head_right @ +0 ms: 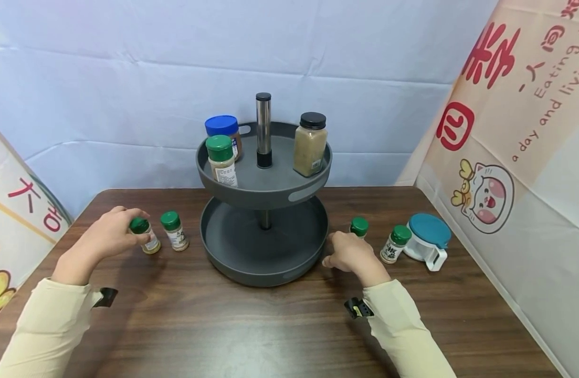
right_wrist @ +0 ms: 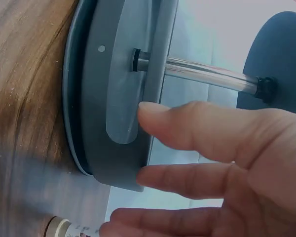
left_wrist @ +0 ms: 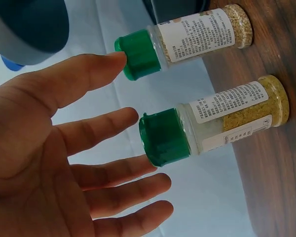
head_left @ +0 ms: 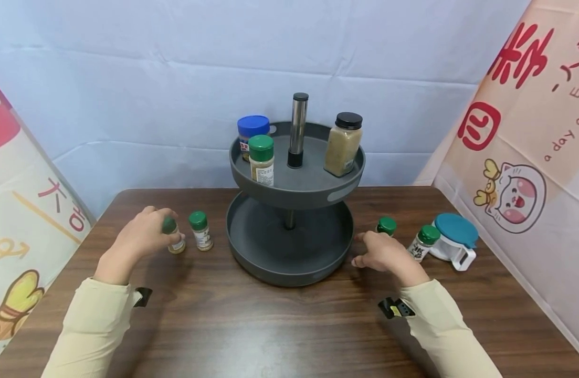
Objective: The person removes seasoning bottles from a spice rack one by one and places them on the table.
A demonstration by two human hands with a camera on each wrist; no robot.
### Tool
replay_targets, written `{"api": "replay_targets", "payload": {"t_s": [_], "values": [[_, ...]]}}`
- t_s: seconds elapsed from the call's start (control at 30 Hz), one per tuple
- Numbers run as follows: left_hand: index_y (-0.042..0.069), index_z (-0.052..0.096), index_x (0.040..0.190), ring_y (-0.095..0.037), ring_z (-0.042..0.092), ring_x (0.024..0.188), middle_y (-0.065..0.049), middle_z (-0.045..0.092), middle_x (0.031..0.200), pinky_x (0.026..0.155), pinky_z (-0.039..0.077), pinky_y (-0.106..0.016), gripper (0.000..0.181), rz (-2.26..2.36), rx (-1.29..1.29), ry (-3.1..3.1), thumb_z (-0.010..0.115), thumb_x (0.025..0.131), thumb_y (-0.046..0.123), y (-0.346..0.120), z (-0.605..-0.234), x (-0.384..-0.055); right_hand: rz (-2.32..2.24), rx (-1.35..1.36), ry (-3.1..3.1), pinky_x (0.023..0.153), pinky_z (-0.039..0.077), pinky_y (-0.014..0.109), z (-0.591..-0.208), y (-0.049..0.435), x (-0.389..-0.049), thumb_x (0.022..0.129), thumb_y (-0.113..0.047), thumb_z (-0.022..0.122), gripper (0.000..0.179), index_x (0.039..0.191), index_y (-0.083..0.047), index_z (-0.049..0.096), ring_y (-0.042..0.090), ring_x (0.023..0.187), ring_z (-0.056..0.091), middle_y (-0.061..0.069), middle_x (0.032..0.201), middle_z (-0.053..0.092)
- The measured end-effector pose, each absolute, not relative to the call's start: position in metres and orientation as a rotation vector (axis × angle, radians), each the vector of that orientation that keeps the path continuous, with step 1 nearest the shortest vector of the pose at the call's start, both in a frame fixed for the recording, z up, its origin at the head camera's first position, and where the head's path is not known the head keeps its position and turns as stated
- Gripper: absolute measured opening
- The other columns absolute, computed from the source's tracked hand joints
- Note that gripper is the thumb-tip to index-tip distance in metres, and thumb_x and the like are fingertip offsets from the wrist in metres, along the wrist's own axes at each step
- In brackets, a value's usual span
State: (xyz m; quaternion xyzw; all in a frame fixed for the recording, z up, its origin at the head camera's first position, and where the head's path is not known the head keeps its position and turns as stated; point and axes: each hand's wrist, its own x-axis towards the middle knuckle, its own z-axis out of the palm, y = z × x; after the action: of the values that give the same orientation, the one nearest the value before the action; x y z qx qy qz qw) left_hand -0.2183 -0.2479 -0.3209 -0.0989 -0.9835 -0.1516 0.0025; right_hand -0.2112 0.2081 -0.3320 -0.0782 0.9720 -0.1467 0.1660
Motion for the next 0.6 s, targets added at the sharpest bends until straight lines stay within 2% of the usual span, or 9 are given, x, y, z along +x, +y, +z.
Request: {"api": "replay_targets", "payload": {"t_s": [0.23,0.43,0.6], "values": [[-0.003,0.055,0.121,-0.046,0.048,0.101,-0.031,0.048,0.112,0.075,0.042,-0.058,0.057,-0.493,-0.304,-3.083,0.070,0.080,0.034,-0.248,-0.321,-0.217,-0.433,-0.183,2.763,0.070,0.047,0.042,-0.330,0.207,-0.214,0.079,-0.023,0.075,0.063,0.129,0.005,0.050,0.037,0.098,0.057,0.027,0.123,0.052],[-0.004,0.054,0.122,-0.047,0.049,0.100,-0.032,0.046,0.113,0.076,0.042,-0.058,0.056,-0.511,-0.314,-3.061,0.069,0.081,0.031,-0.246,-0.321,-0.215,-0.424,-0.191,2.779,0.070,0.046,0.042,-0.327,0.207,-0.213,0.078,-0.025,0.076,0.062,0.127,0.004,0.052,0.031,0.091,0.058,0.026,0.117,0.057],[-0.005,0.053,0.123,-0.045,0.052,0.095,-0.033,0.044,0.115,0.075,0.043,-0.057,0.055,-0.518,-0.344,-3.016,0.069,0.081,0.027,-0.237,-0.323,-0.209,-0.438,-0.201,2.806,0.072,0.046,0.043,-0.321,0.208,-0.211,0.078,-0.024,0.075,0.060,0.127,0.003,0.052,0.025,0.081,0.057,0.015,0.096,0.064]]}}
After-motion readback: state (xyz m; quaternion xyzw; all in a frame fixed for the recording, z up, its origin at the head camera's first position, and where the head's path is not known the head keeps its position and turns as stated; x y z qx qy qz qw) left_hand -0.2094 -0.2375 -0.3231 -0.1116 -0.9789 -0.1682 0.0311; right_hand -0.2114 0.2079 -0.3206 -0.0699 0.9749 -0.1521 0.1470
